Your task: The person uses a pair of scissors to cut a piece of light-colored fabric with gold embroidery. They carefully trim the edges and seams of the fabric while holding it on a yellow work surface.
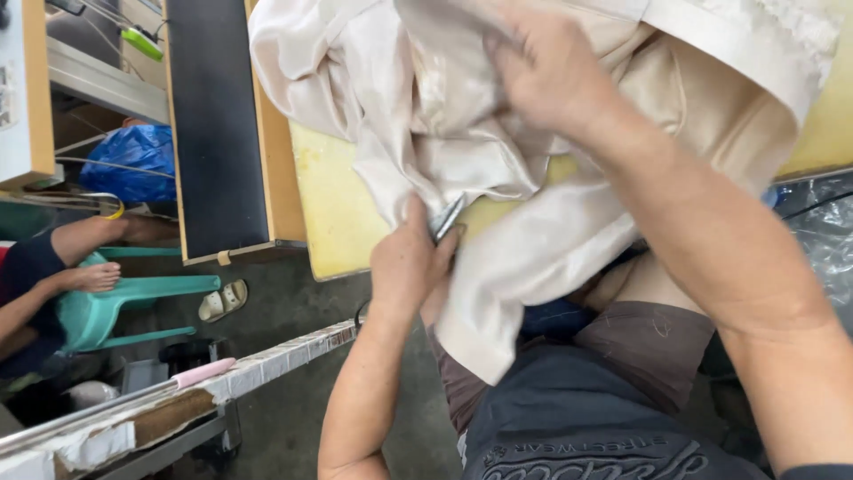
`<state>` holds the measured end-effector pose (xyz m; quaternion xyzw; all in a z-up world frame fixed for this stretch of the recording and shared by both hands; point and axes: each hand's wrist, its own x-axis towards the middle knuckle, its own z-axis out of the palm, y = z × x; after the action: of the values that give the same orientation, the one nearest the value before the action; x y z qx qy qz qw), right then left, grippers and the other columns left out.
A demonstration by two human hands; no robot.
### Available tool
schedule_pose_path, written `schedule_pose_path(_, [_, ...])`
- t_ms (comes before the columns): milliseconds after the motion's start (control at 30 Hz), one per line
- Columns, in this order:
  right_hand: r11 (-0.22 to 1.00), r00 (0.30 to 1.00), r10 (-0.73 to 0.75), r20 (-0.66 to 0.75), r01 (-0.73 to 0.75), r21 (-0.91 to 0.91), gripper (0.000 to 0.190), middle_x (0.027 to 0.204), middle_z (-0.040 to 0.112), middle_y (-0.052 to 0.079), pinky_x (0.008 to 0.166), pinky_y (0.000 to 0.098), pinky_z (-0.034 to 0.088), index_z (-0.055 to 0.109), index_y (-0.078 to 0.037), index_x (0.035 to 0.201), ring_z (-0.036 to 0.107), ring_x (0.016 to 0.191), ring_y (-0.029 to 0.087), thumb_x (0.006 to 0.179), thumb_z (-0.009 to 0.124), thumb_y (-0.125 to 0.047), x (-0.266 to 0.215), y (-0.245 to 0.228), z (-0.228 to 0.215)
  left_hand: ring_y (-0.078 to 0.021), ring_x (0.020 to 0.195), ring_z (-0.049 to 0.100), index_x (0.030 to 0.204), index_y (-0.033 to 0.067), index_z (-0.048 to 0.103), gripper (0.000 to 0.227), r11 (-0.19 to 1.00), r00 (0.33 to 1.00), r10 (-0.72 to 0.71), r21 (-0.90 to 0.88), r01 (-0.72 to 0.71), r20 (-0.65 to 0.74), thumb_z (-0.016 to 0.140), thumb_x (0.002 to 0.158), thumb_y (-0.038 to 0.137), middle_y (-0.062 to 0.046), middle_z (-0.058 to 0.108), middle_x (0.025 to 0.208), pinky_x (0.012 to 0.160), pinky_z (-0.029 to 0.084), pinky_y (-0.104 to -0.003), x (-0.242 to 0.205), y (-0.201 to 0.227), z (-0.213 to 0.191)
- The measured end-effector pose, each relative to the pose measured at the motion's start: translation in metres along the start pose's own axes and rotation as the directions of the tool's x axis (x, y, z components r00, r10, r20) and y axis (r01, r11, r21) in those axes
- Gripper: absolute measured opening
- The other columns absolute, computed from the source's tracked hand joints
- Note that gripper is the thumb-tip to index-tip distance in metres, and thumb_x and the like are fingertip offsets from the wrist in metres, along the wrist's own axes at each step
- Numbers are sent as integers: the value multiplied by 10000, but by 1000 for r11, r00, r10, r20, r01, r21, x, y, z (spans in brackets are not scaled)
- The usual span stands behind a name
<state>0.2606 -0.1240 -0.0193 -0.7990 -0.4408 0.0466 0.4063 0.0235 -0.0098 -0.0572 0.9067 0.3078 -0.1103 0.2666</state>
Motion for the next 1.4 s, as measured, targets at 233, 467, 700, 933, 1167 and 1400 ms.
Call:
schedule_pose_path(233, [995,994,0,-106,11,101,95,972,653,128,770,439,450,577,-71,1060,626,916,316,1018,536,-146,10,19,-18,-367,686,757,974,110,598,165,855,870,446,389,-344,-210,602,883,248,-125,705,708,563,595,-495,90,8,18])
schedule_pose_path(467, [972,980,55,-193,-8,235,196,1100,645,108,861,395,471,578,-43,1176,611,1018,259,1013,545,-146,-12,43,-34,-438,548,562,604,201,667,220,901,487,430,394,-181,-760,629,773,336,-93,662,583,568,329,-509,190,31,-133])
schedule_pose_path(700, [928,953,121,-277,-10,372,314,1228,636,88,952,350,490,580,-15,1292,594,1120,203,1007,554,-146,-60,60,-44,-396,979,657,1339,140,606,580,975,969,-53,-222,-2,-243,474,932,531,-160,716,1023,819,473,-455,11,26,-77])
schedule_pose_path(933, [573,939,343,-34,-181,799,433,1422,587,170,1171,452,502,507,12,1393,588,1341,322,968,519,-73,-147,44,-30,-127,331,328,1063,-15,615,318,86,954,-129,-961,-262,-272,524,1044,289,-33,368,506,305,351,-275,-69,-7,96])
schedule_pose_path(1167, [849,951,161,-264,3,529,293,1156,580,87,966,337,563,502,11,1298,595,1109,231,1079,461,-178,-167,13,-71,-194,454,515,1090,-22,554,154,-47,995,-43,-995,-89,-87,492,1026,103,-102,477,638,424,518,-313,-102,14,178])
schedule_pose_path(1400, [812,954,161,-252,17,584,392,1254,611,62,1042,326,495,514,-33,1368,589,1196,192,1070,558,-283,-143,0,-88,-61,556,478,1280,38,625,320,516,901,329,-745,-421,-281,540,1052,246,48,478,625,565,392,-212,-89,81,63])
